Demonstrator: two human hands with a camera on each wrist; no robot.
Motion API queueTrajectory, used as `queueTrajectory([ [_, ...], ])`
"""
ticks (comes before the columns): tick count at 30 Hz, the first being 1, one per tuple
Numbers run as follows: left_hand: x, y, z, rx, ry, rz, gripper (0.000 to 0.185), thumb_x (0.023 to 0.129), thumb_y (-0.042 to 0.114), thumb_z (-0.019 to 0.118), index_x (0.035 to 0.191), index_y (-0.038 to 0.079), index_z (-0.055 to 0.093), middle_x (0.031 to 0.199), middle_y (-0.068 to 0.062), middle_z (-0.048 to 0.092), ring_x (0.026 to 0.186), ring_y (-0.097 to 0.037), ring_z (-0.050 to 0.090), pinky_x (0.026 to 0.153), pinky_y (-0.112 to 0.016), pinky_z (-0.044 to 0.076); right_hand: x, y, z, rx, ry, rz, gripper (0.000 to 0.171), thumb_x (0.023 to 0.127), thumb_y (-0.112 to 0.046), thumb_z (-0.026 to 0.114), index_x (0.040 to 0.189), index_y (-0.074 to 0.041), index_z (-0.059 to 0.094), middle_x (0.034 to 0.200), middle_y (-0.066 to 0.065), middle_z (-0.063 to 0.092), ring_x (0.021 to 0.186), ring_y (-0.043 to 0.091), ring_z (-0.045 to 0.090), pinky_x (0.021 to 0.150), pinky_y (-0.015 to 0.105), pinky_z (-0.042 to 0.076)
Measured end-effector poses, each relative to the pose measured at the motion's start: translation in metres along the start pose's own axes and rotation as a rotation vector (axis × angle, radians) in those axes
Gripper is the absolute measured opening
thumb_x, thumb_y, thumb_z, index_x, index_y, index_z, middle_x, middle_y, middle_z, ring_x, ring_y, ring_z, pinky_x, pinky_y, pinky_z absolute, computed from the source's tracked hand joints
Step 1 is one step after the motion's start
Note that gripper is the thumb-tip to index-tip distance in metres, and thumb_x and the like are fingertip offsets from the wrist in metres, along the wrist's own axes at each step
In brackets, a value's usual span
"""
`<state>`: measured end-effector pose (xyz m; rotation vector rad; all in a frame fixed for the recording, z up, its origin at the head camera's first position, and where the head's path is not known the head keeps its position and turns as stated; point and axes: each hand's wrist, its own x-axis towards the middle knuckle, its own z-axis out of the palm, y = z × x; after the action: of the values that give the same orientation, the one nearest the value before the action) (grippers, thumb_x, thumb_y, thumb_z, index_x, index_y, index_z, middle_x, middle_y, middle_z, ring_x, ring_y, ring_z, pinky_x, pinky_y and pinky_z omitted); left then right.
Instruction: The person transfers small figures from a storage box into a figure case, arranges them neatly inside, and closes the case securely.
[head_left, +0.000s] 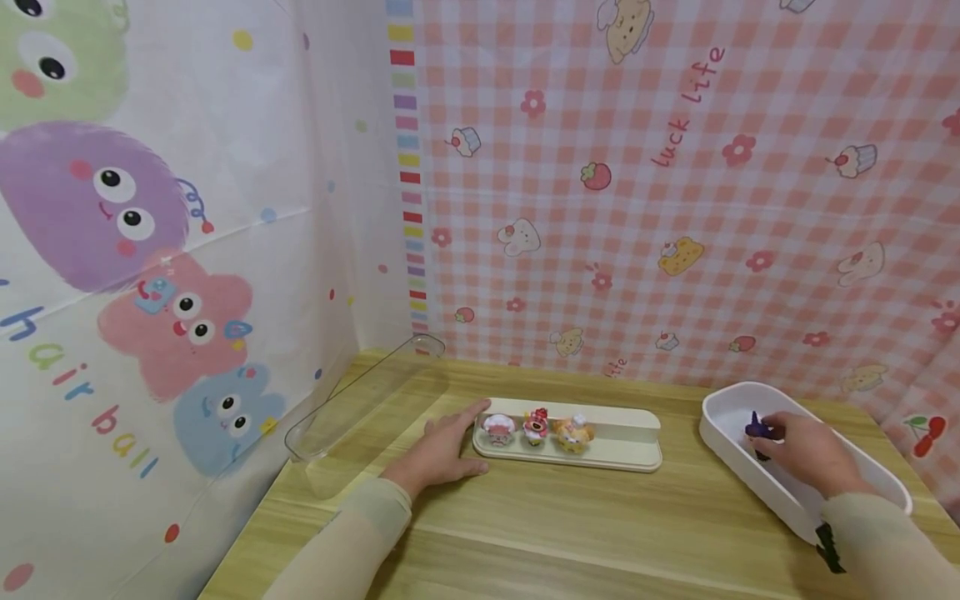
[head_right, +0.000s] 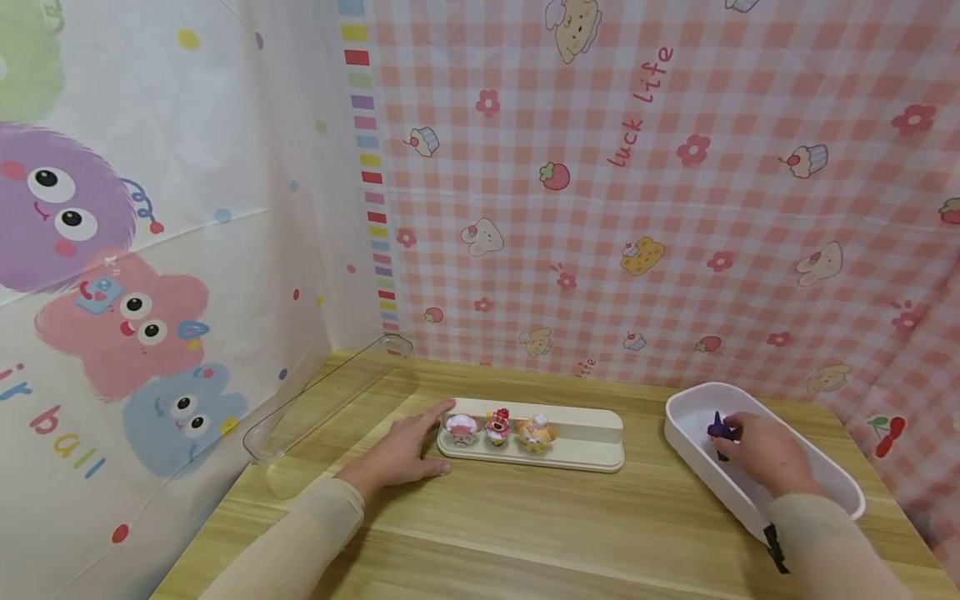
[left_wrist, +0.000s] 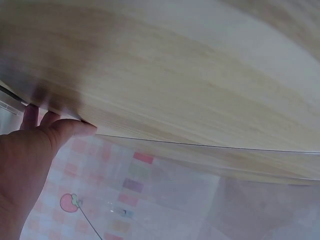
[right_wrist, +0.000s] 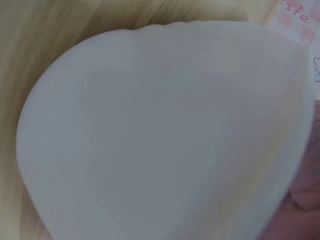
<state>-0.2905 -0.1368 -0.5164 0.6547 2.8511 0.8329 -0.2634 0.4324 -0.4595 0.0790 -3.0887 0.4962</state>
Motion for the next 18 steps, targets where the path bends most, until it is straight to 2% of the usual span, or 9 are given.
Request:
queueTrajectory([
  [4, 0.000, 0.000, 0.000, 0.004, 0.001, -0.002, 0.103, 0.091, 0.040, 0.086, 0.171, 0.034, 0.022, 0.168, -0.015, 0.045, 0.156, -0.044, 0.041, 0.127, -0.079, 0.014, 0.001, 0.000, 0.005, -0.050, 0.028, -0.054, 0.038, 0.093, -0.016, 0.076, 0.120, 0.011, 0.070, 0.104, 0.029, 0.076, 0.095, 0.046, 0.073, 0.083, 0.062, 0.058],
  [9, 0.000, -0.001, 0.000, 0.009, 0.002, 0.002, 0.103, 0.091, 0.041, 0.086, 0.171, 0.034, 0.022, 0.169, -0.015, 0.045, 0.155, -0.045, 0.042, 0.127, -0.079, 0.015, 0.003, -0.001, 0.010, -0.073, 0.019, -0.099, 0.029, 0.092, -0.014, 0.078, 0.111, 0.008, 0.074, 0.101, 0.027, 0.076, 0.092, 0.043, 0.073, 0.084, 0.062, 0.058],
  [11, 0.000, -0.001, 0.000, 0.008, 0.004, 0.004, 0.103, 0.091, 0.040, 0.086, 0.171, 0.034, 0.022, 0.168, -0.016, 0.045, 0.155, -0.045, 0.042, 0.127, -0.079, 0.015, 0.004, -0.003, 0.010, -0.063, 0.027, -0.094, 0.028, 0.093, -0.018, 0.079, 0.107, 0.006, 0.075, 0.100, 0.025, 0.077, 0.090, 0.039, 0.073, 0.082, 0.060, 0.059],
  [14, -0.001, -0.001, 0.000, 0.007, 0.004, 0.003, 0.103, 0.091, 0.040, 0.086, 0.171, 0.033, 0.022, 0.168, -0.016, 0.046, 0.155, -0.045, 0.042, 0.127, -0.079, 0.015, 0.006, -0.005, 0.011, -0.045, 0.019, -0.076, 0.026, 0.094, -0.024, 0.080, 0.097, 0.002, 0.074, 0.092, 0.018, 0.076, 0.081, 0.030, 0.070, 0.074, 0.049, 0.057],
  [16, -0.001, -0.001, 0.000, 0.008, 0.004, 0.003, 0.103, 0.091, 0.040, 0.086, 0.171, 0.034, 0.022, 0.168, -0.016, 0.046, 0.155, -0.046, 0.042, 0.127, -0.079, 0.015, 0.008, -0.007, 0.012, -0.044, 0.000, -0.059, 0.025, 0.095, -0.023, 0.078, 0.092, 0.000, 0.070, 0.086, 0.014, 0.073, 0.076, 0.024, 0.064, 0.070, 0.044, 0.054],
  [18, 0.000, -0.001, 0.000, 0.008, 0.004, 0.004, 0.103, 0.091, 0.040, 0.086, 0.171, 0.034, 0.022, 0.168, -0.016, 0.046, 0.155, -0.045, 0.042, 0.126, -0.079, 0.015, 0.009, -0.008, 0.012, -0.045, -0.030, -0.042, 0.026, 0.095, -0.021, 0.077, 0.092, 0.002, 0.066, 0.084, 0.015, 0.069, 0.075, 0.024, 0.061, 0.070, 0.044, 0.053],
])
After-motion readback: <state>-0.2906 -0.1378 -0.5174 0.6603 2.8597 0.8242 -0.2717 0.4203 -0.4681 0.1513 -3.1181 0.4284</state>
